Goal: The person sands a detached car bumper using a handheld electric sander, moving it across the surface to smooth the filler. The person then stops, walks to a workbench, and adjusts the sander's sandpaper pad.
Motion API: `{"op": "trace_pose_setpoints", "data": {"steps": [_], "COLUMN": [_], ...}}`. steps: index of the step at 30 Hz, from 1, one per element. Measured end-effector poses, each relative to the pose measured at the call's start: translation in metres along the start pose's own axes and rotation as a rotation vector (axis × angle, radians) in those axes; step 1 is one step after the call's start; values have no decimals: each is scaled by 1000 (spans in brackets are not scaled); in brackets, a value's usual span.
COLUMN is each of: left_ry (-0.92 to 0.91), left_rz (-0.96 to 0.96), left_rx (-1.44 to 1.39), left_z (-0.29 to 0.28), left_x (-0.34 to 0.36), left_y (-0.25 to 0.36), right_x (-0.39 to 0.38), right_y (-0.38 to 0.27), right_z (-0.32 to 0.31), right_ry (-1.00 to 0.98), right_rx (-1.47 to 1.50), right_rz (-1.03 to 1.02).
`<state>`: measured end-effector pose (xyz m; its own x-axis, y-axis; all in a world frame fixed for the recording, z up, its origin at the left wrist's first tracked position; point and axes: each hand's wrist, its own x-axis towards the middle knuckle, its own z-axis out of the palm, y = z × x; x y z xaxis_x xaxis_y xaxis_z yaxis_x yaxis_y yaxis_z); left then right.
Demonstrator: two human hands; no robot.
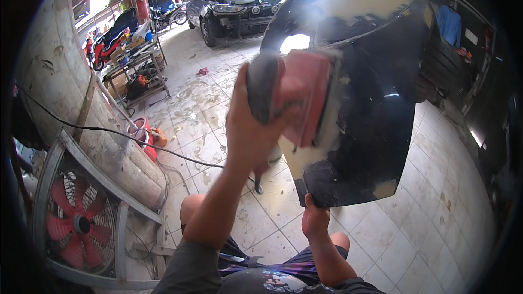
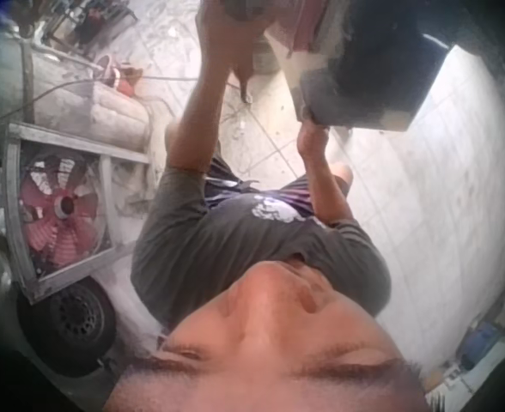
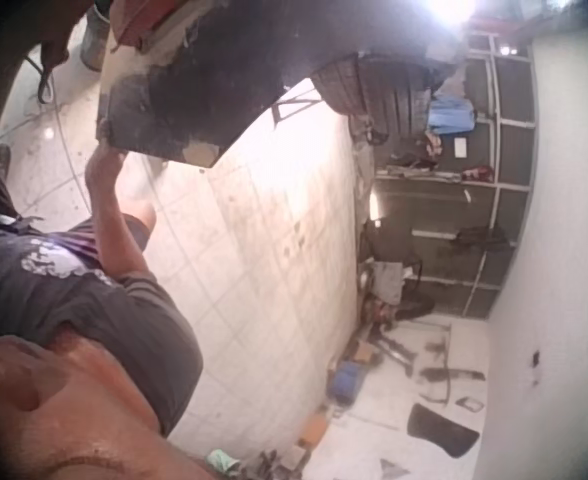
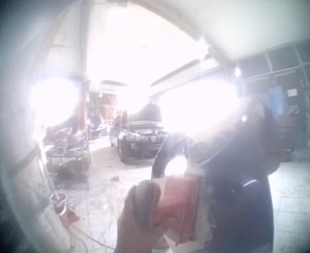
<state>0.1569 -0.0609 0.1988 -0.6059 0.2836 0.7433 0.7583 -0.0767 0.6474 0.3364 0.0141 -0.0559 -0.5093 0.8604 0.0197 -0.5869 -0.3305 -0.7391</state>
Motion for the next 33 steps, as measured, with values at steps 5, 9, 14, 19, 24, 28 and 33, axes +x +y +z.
{"op": "trace_pose_setpoints", "data": {"steps": [5,9,14,19,24,28,33], "left_ry": [-24,-1,-23,24,18,16,9], "left_rz": [63,140,16,-59,39,127,5], "left_rx": [-75,17,-291,-88,17,-46,-75], "left_z": [1,-1,7,7,7,10,7], "left_x": [-64,-32,49,79,8,-62,-72], "left_y": [-3,0,17,20,0,-15,-47], "right_x": [3,-3,-6,-4,0,5,5], "right_y": [-2,-1,1,-2,-3,-3,-6], "right_z": [-6,-6,3,4,-7,-18,-24], "right_ry": [7,0,-15,-26,3,-63,-18], "right_rx": [-4,-20,5,44,-97,-19,-27], "right_rz": [10,-7,5,20,18,-48,-4]}}
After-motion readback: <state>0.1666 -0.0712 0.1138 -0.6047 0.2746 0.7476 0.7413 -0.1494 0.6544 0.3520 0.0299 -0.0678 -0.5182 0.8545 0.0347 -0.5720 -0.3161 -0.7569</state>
